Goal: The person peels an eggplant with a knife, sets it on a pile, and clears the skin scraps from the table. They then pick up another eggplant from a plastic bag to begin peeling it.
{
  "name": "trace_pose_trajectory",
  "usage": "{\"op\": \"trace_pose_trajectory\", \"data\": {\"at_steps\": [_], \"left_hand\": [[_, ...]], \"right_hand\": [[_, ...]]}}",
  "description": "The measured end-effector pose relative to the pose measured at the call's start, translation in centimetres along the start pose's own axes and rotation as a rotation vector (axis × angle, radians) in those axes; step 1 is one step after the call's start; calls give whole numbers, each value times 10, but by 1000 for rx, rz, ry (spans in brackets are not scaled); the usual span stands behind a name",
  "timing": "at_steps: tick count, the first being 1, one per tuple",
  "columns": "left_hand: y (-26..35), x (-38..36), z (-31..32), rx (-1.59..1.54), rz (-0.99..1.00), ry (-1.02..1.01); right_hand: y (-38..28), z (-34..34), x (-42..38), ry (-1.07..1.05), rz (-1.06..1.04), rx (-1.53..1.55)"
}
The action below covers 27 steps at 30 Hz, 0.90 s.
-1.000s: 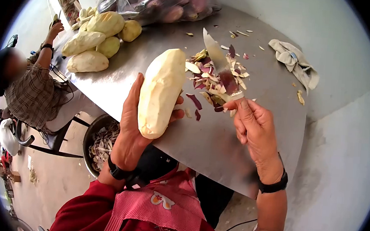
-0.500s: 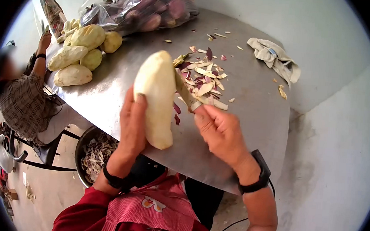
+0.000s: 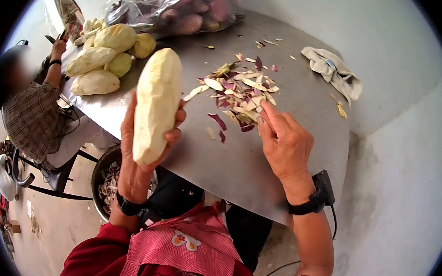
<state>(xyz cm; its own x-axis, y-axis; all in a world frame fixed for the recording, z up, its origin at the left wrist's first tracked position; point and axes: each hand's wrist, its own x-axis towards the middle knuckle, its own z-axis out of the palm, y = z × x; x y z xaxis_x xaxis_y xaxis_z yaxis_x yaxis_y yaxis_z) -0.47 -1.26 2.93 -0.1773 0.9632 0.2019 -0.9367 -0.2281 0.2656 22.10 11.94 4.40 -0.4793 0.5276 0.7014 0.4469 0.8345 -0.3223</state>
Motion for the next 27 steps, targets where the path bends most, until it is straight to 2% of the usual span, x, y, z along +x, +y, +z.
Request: {"op": "trace_pose_trajectory", "data": {"at_steps": [1,7,9,15,18,20,21,23,27], "left_hand": [[0,-2,1,-24,-28,36],[2,-9,-1,74,-34,82],[5,-10,-7,-28,-87,-24],[18,-28,-6,31,-35,1],[40,-50,-10,173,42,91],[55,-66,-11,233,112,161],[61,-76,-9,248,149,199],[76,-91,-7,296,245,317],[114,-113,-13,539,418,384]], "right_hand": [[-7,0,0,-75,18,-80],[-1,7,-2,-8,16,13],[-2,7,-2,-15,21,8],[11,10,-2,43,20,33],[18,12,-2,53,4,41],[24,13,-4,48,107,75],[26,15,-4,50,95,81],[29,17,-5,93,179,228],[28,12,-3,37,237,184]]}}
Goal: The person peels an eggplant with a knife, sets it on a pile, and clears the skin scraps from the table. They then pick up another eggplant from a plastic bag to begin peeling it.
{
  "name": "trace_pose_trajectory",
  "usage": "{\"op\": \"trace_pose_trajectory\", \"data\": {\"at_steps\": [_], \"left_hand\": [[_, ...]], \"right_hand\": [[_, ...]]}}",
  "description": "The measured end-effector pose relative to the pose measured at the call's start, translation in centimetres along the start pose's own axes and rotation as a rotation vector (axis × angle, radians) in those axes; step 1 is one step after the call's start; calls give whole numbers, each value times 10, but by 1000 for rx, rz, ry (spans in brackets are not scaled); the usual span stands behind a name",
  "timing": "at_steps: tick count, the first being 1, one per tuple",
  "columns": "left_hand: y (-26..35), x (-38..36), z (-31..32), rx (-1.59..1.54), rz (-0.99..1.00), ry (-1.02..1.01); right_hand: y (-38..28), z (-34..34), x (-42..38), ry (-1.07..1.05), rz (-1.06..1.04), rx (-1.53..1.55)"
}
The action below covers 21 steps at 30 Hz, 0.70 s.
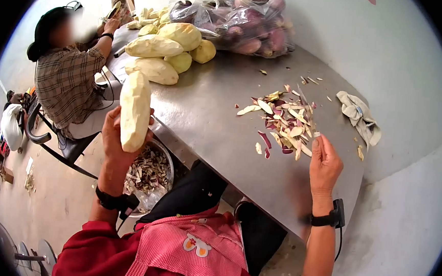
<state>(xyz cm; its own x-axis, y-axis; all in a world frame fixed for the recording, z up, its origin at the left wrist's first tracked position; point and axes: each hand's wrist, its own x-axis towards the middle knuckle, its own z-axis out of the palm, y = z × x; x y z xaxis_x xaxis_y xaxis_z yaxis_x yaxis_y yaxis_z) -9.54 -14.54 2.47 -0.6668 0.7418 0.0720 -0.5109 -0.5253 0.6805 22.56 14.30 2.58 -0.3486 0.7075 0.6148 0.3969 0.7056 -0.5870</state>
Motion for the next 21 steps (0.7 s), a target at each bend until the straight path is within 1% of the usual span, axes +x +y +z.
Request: {"op": "trace_pose_trajectory", "data": {"at_steps": [1,2,4,6,8,9,10,12,16,18,20,21], "left_hand": [[5,-3,5,-34,34,57],[9,-2,4,-35,37,61],[22,-1,0,173,225,128],[39,2,-6,194,245,113],[55,9,-10,334,316,95],[62,10,0,407,402,76],[61,12,6,411,415,76],[59,17,16,661,709,135],[39,34,6,913,727,41],[26,44,8,979,683,55],[24,57,2,1627,1040,38],[24,57,7,1699,1044,-11]], "right_hand": [[1,1,0,6,-7,26],[2,2,0,13,-14,51],[6,3,-1,25,-4,48],[8,3,0,31,5,49],[8,2,0,42,6,56],[7,1,0,43,2,64],[6,0,0,44,-13,48],[6,0,1,49,-36,39],[11,-2,-1,35,-21,48],[11,-1,-1,30,-25,64],[6,-4,-1,7,15,24],[5,-5,-1,9,20,23]]}}
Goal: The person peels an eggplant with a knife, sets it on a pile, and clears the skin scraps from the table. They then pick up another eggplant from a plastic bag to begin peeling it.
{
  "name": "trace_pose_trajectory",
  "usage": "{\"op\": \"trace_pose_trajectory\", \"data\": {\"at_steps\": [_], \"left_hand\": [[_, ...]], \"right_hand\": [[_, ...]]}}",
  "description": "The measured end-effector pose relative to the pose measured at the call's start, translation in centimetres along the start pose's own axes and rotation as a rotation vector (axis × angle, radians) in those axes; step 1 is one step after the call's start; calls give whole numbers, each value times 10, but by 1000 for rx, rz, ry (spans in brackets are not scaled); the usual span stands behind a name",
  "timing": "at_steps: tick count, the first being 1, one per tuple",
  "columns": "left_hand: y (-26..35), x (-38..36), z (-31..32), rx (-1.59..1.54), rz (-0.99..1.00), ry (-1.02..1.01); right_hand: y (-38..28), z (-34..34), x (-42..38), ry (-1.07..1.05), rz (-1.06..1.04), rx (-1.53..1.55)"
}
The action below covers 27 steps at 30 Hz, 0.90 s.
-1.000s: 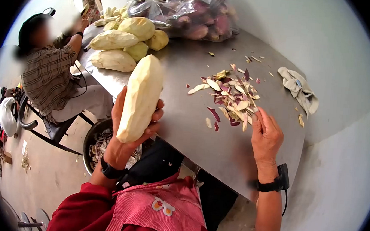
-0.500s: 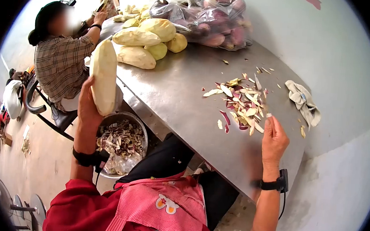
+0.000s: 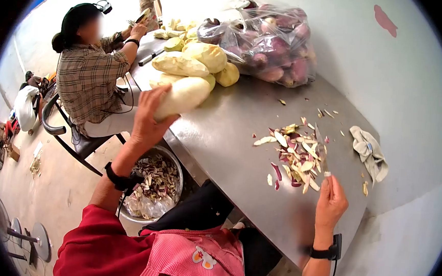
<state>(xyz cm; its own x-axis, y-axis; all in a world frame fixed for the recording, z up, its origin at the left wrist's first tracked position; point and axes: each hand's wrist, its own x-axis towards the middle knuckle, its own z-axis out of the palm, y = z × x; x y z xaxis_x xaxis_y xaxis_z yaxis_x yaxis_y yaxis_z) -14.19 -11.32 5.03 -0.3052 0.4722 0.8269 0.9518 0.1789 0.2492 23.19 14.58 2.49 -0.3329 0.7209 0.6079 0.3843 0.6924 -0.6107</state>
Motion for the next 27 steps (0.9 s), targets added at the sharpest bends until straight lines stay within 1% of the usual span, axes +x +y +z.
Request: {"op": "trace_pose_trajectory", "data": {"at_steps": [2,3,5,6,9,11,14,16,18,20,23,26,27], "left_hand": [[6,0,5,110,80,-79],[8,0,6,110,79,-80],[15,-1,11,142,181,-200],[12,-4,15,137,184,-267],[6,-10,28,110,235,-280],[10,-7,25,87,210,-295],[11,-6,27,147,182,-295],[5,-8,36,186,135,-339],[2,-8,38,170,149,-340],[1,-5,36,153,165,-337],[8,6,23,219,181,-349],[4,36,16,247,147,-195],[-3,47,18,234,170,-108]], "right_hand": [[0,2,0,9,-9,33],[0,1,0,18,-5,53],[-4,-2,-1,5,8,44],[-7,-2,-1,-1,15,47],[-11,-3,-1,-19,50,26],[-13,-4,0,-23,64,12],[-11,-5,0,-41,74,3],[-10,-4,-1,-48,67,5],[-9,-2,-1,-17,19,28],[-9,-2,-1,-12,15,31],[-5,-3,-2,-12,16,24],[-12,-6,-1,-40,33,-7],[-15,-6,-1,-63,50,-31]]}}
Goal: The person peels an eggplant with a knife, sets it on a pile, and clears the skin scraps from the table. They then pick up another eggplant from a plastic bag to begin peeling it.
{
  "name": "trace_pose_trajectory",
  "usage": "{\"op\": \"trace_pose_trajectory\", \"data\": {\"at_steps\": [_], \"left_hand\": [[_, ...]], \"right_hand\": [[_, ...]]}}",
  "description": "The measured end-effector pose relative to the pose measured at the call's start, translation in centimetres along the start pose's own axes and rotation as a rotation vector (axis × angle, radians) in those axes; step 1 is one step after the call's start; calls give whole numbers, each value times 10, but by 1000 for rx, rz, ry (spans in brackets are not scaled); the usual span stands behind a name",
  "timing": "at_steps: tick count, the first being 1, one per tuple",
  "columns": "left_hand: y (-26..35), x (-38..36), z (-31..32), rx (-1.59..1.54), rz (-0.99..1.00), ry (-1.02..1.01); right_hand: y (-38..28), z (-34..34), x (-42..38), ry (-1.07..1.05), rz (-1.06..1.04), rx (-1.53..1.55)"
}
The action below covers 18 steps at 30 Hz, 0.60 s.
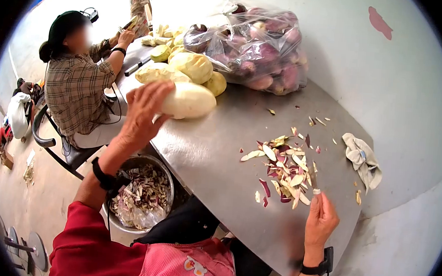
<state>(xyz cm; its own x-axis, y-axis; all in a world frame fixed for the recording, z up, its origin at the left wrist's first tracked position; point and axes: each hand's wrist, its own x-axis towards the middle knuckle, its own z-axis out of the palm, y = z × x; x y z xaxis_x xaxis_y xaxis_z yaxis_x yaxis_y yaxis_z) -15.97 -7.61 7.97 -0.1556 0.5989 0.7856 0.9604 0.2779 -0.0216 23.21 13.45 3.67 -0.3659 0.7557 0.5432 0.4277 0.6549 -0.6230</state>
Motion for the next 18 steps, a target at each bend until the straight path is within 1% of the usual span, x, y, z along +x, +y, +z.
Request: {"op": "trace_pose_trajectory", "data": {"at_steps": [2,4,6,8,10,13,15,18], "left_hand": [[-7,24,-7,75,-25,87],[-26,40,1,67,-11,205],[-50,56,16,-34,47,321],[-64,66,18,162,-17,274],[-79,77,26,115,-23,262],[-94,89,37,100,-39,205],[-96,94,43,118,-44,167],[-94,103,49,132,-42,127]], "right_hand": [[2,2,0,15,-22,24],[2,2,-1,26,-39,42],[-2,0,-2,26,-67,1],[-1,-1,-4,38,-79,-6],[0,0,-4,49,-91,-7],[-1,-2,-8,55,-37,85],[-6,-8,-8,-21,9,37],[-6,-8,-12,4,50,43]]}}
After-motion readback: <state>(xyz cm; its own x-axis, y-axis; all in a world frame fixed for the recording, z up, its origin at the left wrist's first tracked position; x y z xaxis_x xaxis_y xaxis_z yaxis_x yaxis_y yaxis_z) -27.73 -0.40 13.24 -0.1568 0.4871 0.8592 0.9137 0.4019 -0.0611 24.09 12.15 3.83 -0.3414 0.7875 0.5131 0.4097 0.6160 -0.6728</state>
